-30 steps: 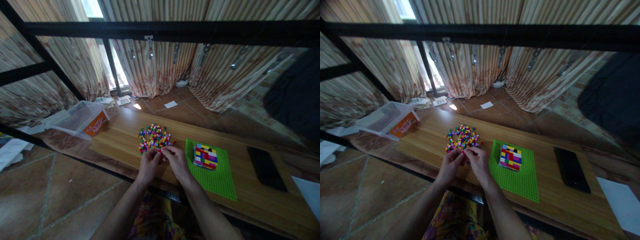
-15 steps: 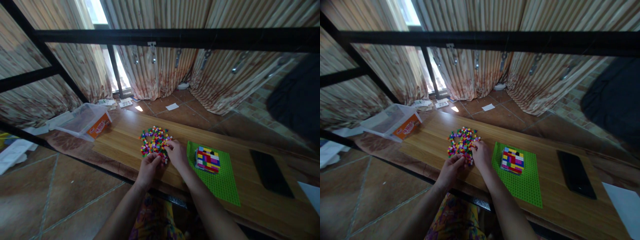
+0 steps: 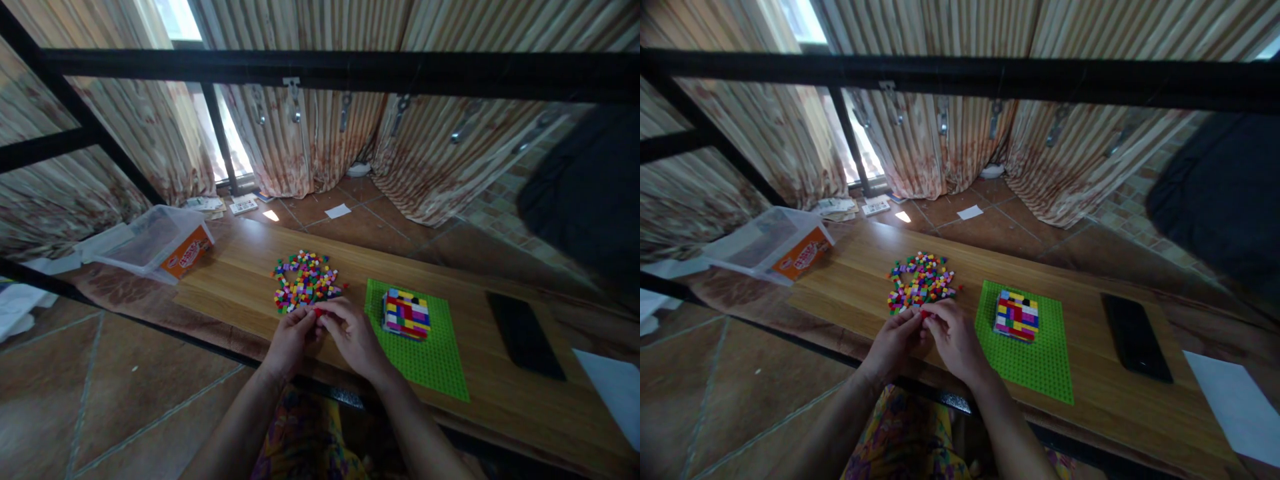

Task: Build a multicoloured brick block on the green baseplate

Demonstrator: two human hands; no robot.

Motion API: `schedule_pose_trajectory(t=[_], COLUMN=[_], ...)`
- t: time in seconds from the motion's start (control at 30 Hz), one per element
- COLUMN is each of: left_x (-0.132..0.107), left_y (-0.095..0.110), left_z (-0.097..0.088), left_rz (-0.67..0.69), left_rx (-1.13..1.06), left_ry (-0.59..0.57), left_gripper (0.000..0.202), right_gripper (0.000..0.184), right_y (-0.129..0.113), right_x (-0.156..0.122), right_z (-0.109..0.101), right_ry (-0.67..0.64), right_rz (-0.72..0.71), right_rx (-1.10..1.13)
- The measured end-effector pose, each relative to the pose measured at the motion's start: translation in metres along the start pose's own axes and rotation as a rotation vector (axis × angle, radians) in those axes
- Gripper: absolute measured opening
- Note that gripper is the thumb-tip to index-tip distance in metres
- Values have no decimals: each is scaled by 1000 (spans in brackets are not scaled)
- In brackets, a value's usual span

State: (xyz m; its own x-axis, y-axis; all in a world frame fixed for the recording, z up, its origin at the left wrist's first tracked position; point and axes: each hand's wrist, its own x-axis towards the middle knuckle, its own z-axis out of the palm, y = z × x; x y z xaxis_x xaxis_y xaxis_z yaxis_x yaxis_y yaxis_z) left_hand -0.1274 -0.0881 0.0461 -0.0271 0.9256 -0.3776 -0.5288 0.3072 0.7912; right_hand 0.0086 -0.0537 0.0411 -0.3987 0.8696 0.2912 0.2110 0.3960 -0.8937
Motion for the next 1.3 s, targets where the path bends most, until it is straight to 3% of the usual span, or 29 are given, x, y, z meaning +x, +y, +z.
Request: schedule_pose_trajectory(t=[0.23, 0.33, 0.43, 0.57, 0.7, 0.87, 1.07, 1.17, 1.3], left_x=[-2, -2, -3, -2, 1, 8, 35, 50, 63], left_y=[-9, -12, -11, -9, -14, -23, -25, -27, -33], left_z=[12, 19, 21, 22, 27, 33, 56, 72, 86], left_rz=[-62, -13, 15, 11, 0, 36, 359, 522, 626], left_rx=[169, 249, 318, 353, 378, 453, 764, 1012, 1205], left_ry=[-161, -165, -97, -36, -61, -88, -213, -185, -253], left_gripper=[36, 41, 46, 47, 46, 37, 21, 31, 42], right_gripper=[14, 15, 22, 32, 32, 34, 34, 29, 25], right_y=[-11, -6, 9, 30, 40, 40, 42, 43, 46], right_x=[-18, -29, -38, -43, -40, -29, -19, -16, -13], right_z=[-25, -47, -79, -114, -126, -129, -134, -134, -133], right_ry=[32, 180, 390, 507, 435, 284, 190, 165, 169], right_rz=[18, 47, 148, 240, 252, 144, 76, 39, 20], right_rx=[-130, -237, -350, -450, -575, -714, -789, -847, -853])
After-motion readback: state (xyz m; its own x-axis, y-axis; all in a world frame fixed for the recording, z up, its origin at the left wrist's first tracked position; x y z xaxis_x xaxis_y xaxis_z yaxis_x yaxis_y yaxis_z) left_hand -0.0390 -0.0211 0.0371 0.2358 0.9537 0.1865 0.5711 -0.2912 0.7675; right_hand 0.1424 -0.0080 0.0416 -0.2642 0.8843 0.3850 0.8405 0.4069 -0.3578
